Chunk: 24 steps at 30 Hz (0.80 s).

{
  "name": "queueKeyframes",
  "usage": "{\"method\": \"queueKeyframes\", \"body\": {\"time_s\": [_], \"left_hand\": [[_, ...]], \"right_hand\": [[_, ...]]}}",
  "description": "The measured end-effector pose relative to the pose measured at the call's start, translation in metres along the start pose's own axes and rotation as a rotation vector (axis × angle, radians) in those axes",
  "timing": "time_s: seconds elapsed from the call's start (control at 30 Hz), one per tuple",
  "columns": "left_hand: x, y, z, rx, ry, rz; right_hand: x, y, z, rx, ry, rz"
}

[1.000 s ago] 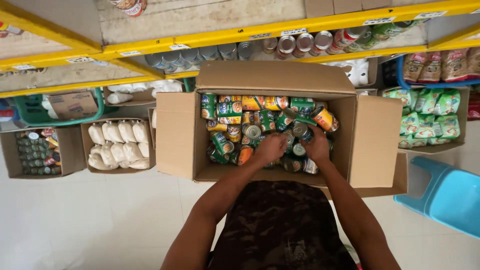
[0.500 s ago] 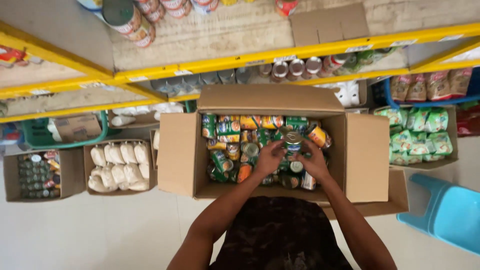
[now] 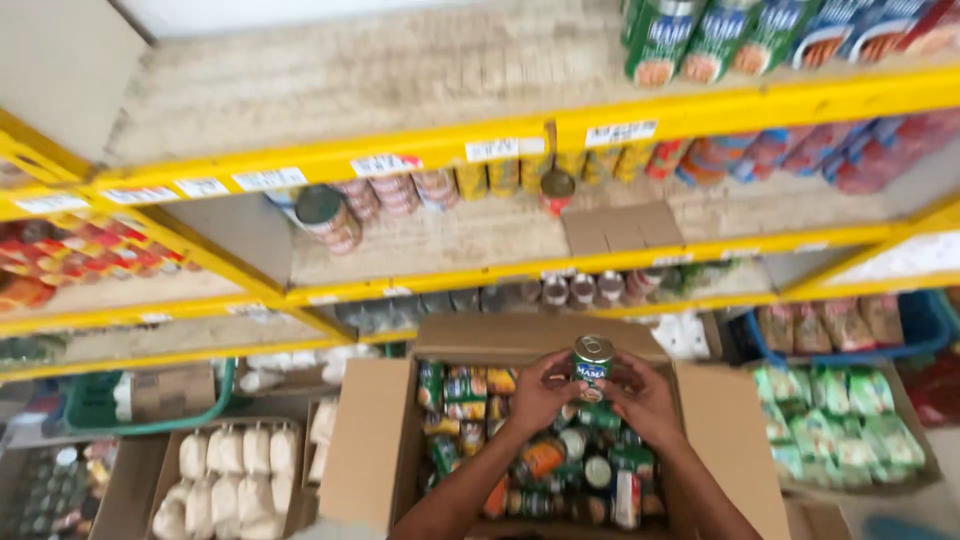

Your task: Stocking canned goods from a cardboard box onto grocery store shelves.

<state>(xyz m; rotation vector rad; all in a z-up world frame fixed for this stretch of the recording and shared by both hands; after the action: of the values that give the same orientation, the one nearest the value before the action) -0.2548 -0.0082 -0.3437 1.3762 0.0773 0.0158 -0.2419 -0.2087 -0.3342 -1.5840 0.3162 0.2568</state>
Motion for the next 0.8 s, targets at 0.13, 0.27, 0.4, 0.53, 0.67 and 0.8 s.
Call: {"method": "queueKeyframes", "body": {"time_s": [0.13, 0.27, 0.4, 0.53, 0.67, 0.8], "left_hand": [[0.049, 0.099, 0.016, -0.012, -0.013, 0.111], [0.075, 0.265, 0.037, 0.226, 0.068, 0.528], [0.121, 0.379, 0.052, 0.283, 0.124, 0.756], [0.213, 0.431, 0.063, 0.027, -0.010, 0.797], [0.294, 0.473, 0.073, 0.049, 0.026, 0.811], [0.358, 0.488, 0.081, 0.065, 0.071, 0.795]], "right_hand": [[-0.007, -0.142, 0.011, -0.001, -0.007, -0.481], [-0.015, -0.275, 0.012, -0.112, 0.069, -0.799], [-0.002, -0.387, 0.024, -0.023, 0.015, -1.046], [0.027, -0.489, 0.040, -0.043, 0.105, -1.085], [0.067, -0.556, 0.058, -0.337, 0.263, -1.183], [0.114, -0.589, 0.078, -0.072, 0.044, -1.055]]}}
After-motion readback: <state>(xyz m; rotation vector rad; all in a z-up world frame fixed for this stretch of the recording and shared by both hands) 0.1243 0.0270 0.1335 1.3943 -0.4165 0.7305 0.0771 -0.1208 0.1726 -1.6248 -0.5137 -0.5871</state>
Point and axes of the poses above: each hand's wrist, its own x-axis towards the middle knuckle, its own z-axis out of the palm, y = z × x, the point moved 4 cm from there along x, towards the middle knuckle, and after that the axes turned 8 degrees about y, right-handed, at the moved point
